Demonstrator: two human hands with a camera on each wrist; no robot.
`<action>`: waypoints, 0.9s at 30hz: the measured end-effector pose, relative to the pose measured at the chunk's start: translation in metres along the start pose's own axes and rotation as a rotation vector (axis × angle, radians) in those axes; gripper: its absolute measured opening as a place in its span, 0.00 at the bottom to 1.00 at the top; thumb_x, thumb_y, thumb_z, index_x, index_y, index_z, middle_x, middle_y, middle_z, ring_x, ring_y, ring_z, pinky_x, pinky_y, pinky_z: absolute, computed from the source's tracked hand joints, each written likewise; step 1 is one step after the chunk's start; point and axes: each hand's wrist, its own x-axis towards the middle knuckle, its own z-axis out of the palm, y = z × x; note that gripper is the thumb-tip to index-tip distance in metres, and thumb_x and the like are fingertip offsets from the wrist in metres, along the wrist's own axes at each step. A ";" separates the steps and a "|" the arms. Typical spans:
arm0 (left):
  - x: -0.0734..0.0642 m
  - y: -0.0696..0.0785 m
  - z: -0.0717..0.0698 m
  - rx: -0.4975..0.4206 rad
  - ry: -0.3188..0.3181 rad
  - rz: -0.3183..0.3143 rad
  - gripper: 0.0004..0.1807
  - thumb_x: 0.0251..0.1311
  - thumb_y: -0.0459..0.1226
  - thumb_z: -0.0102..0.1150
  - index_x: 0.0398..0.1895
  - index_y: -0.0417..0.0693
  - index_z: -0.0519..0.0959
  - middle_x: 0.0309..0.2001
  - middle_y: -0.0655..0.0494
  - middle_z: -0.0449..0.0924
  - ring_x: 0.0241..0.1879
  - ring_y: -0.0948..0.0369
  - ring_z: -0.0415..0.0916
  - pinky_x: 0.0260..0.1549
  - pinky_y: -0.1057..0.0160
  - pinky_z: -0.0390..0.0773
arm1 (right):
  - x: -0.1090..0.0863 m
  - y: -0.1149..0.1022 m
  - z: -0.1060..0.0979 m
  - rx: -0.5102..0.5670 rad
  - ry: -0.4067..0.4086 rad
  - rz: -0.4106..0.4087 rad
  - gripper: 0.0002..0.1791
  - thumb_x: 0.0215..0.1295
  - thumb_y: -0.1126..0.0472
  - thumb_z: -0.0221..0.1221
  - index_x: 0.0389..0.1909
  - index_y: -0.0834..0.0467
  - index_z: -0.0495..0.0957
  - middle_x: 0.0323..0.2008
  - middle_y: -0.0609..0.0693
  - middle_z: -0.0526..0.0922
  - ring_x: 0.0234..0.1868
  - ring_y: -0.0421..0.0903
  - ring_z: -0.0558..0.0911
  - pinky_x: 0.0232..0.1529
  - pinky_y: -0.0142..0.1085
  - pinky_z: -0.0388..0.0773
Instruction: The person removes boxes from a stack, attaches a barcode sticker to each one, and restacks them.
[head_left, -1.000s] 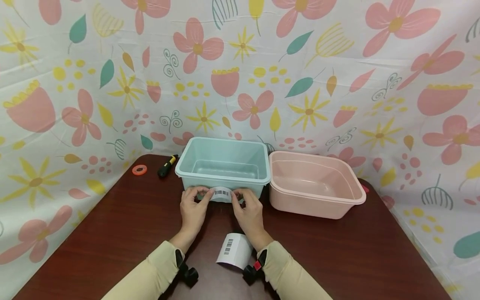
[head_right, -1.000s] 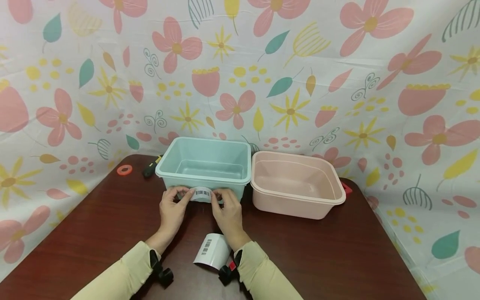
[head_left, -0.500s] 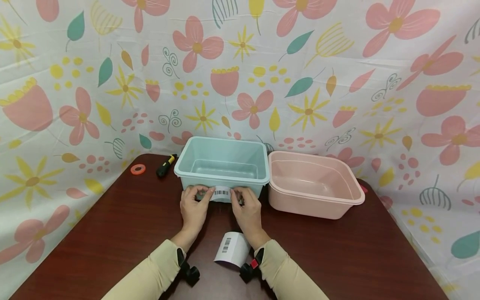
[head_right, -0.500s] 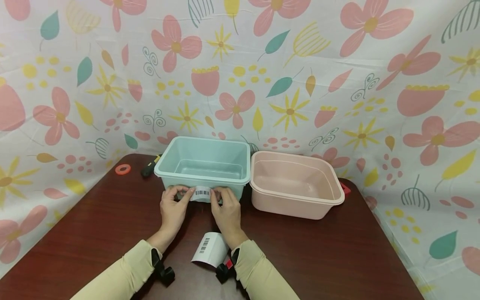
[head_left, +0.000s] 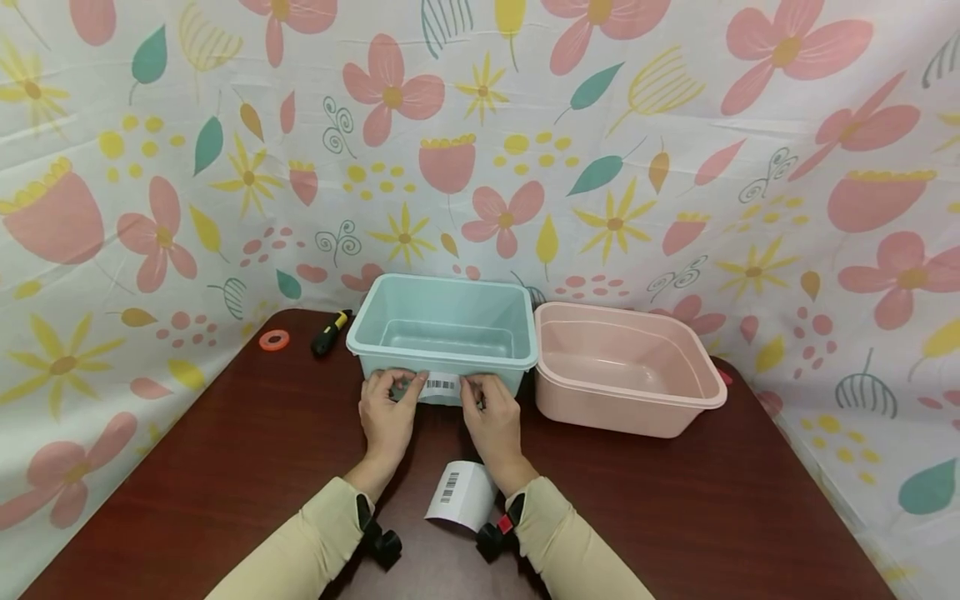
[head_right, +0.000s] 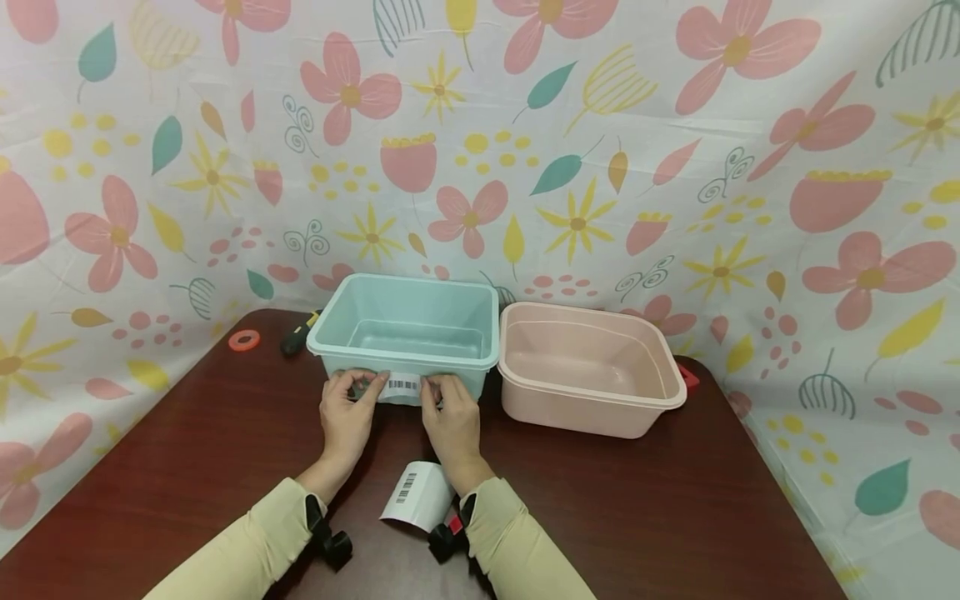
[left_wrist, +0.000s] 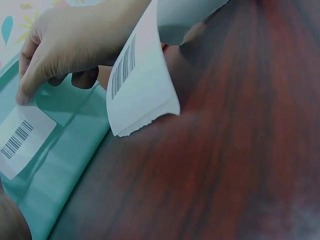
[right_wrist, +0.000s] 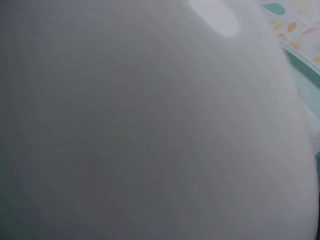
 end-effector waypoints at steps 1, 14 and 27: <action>0.000 0.000 0.000 0.003 0.001 -0.006 0.11 0.58 0.48 0.73 0.27 0.53 0.83 0.30 0.53 0.74 0.34 0.56 0.66 0.40 0.57 0.61 | 0.000 0.000 0.000 -0.005 0.000 0.000 0.04 0.68 0.64 0.64 0.32 0.57 0.80 0.25 0.46 0.74 0.25 0.39 0.73 0.23 0.30 0.71; -0.001 0.002 0.001 0.062 0.028 -0.021 0.13 0.56 0.50 0.74 0.25 0.56 0.82 0.29 0.58 0.74 0.34 0.58 0.67 0.40 0.54 0.61 | 0.002 -0.001 0.001 -0.055 0.022 -0.007 0.07 0.67 0.64 0.65 0.29 0.57 0.79 0.23 0.45 0.72 0.23 0.38 0.72 0.21 0.30 0.70; -0.001 0.002 0.001 0.069 0.020 -0.095 0.20 0.58 0.54 0.71 0.25 0.54 0.74 0.30 0.56 0.70 0.34 0.57 0.66 0.41 0.56 0.60 | 0.004 -0.003 -0.001 -0.051 0.049 -0.005 0.09 0.64 0.67 0.66 0.27 0.57 0.77 0.20 0.45 0.70 0.19 0.38 0.70 0.19 0.28 0.68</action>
